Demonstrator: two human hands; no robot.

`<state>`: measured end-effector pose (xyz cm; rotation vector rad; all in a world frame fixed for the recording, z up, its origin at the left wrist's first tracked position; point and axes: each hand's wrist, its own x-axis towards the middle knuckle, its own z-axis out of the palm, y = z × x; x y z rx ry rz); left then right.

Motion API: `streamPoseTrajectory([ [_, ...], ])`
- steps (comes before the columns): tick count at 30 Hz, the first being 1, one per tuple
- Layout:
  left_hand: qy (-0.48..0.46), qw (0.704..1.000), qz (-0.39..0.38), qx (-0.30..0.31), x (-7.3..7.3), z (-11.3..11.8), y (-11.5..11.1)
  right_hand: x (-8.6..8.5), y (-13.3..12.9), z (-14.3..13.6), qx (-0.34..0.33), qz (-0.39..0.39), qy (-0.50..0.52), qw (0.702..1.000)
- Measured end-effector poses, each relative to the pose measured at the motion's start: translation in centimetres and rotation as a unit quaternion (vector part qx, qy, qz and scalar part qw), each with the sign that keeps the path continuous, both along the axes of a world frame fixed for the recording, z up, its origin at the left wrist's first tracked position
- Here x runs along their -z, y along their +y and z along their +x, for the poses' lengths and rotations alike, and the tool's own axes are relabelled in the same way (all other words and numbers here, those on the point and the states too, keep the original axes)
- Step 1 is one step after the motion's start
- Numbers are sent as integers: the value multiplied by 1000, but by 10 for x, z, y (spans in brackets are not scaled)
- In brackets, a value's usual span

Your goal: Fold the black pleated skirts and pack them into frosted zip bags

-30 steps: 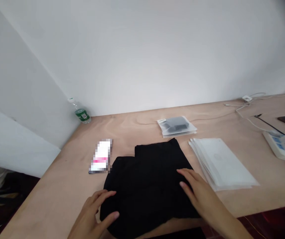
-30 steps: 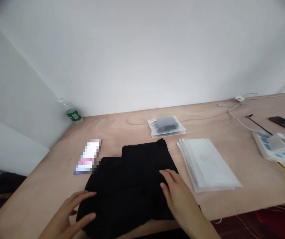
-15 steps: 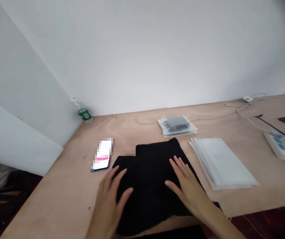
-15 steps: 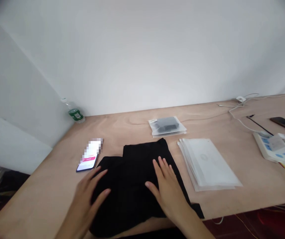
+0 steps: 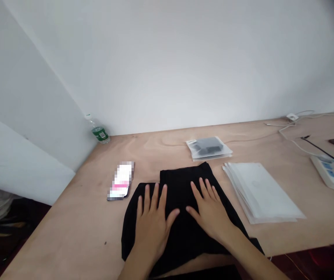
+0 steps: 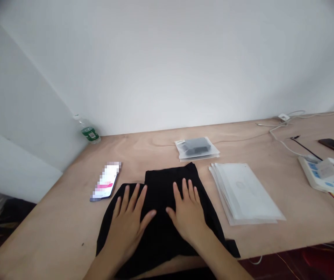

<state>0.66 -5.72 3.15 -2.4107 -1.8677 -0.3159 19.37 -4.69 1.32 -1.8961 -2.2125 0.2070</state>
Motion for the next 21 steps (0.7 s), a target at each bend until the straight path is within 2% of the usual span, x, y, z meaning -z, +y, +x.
streamPoseTrajectory([
  [2, 1, 1000, 13, 12, -8, 22, 26, -10, 26, -17, 15, 4, 1, 1000],
  [3, 0, 1000, 14, 16, -8, 32, 39, -12, 39, -24, 23, 8, 3, 1000],
  [5, -1, 1000, 9, 12, 1, 46, 60, -9, 60, -33, 48, 15, 7, 999],
  [7, -3, 1000, 2, -1, 16, 52, 74, 2, 73, -33, 80, 20, 11, 997],
  [10, -6, 1000, -4, -19, 35, 50, 81, 22, 81, -22, 123, 22, 19, 992],
  [12, -9, 1000, -7, -28, 41, 44, 82, 32, 83, -11, 144, 23, 28, 989],
  [16, -15, 999, -19, -41, 42, 28, 84, 39, 87, 5, 176, 32, 59, 982],
  [21, -18, 998, -30, -48, 42, 15, 86, 37, 88, 4, 198, 57, 140, 969],
])
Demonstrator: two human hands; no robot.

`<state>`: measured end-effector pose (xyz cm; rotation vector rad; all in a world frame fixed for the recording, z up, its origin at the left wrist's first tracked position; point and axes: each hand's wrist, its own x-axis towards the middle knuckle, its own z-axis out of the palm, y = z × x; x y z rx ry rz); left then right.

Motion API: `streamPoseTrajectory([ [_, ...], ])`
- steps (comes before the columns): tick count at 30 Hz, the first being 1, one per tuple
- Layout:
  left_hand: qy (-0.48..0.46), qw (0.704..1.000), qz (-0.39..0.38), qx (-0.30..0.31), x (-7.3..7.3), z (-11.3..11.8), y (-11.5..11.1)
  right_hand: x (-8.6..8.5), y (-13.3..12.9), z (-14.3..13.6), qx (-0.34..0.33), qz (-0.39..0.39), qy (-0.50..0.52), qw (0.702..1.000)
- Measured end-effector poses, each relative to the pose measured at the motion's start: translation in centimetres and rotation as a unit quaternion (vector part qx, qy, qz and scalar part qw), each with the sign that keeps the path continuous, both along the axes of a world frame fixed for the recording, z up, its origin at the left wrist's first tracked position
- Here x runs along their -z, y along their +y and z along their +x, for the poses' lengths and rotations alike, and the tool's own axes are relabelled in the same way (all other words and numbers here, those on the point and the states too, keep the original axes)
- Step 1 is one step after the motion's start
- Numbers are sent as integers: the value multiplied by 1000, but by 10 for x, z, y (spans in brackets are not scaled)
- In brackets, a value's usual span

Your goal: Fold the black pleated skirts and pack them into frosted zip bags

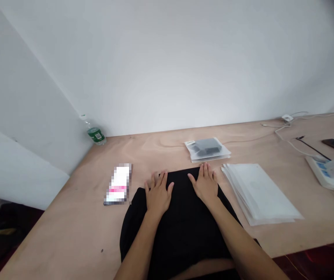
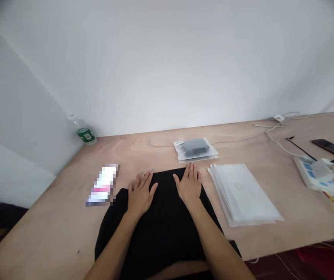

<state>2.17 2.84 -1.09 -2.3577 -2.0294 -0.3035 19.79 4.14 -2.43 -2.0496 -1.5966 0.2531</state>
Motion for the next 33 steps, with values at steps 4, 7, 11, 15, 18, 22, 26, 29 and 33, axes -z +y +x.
streamPoseTrajectory([
  [4, -1, 1000, 2, 0, -2, 3, -4, -16, 1, 2, -4, 43, 101, 994],
  [7, -2, 1000, 10, -6, -4, 7, -7, -33, 11, 16, 22, 70, 212, 975],
  [11, -5, 1000, 12, -15, -3, 9, -8, -47, 33, 46, 97, 31, 399, 911],
  [15, -12, 1000, 12, -9, 1, 8, -6, -47, 52, 68, 130, -41, 548, 825],
  [18, -21, 1000, 16, -10, 1, 9, -7, -45, 62, 74, 154, -51, 604, 780],
  [22, -42, 999, 19, -14, -3, 10, -10, -50, 70, 70, 161, -20, 628, 761],
  [26, -74, 997, 26, -24, -19, 2, -15, -61, 60, 65, 125, 25, 625, 770],
  [29, -125, 989, 59, -48, -43, -9, -18, -67, 36, 61, 80, 19, 603, 793],
  [33, -238, 964, 118, -30, -79, -16, -18, -66, -9, 48, -18, -47, 544, 837],
])
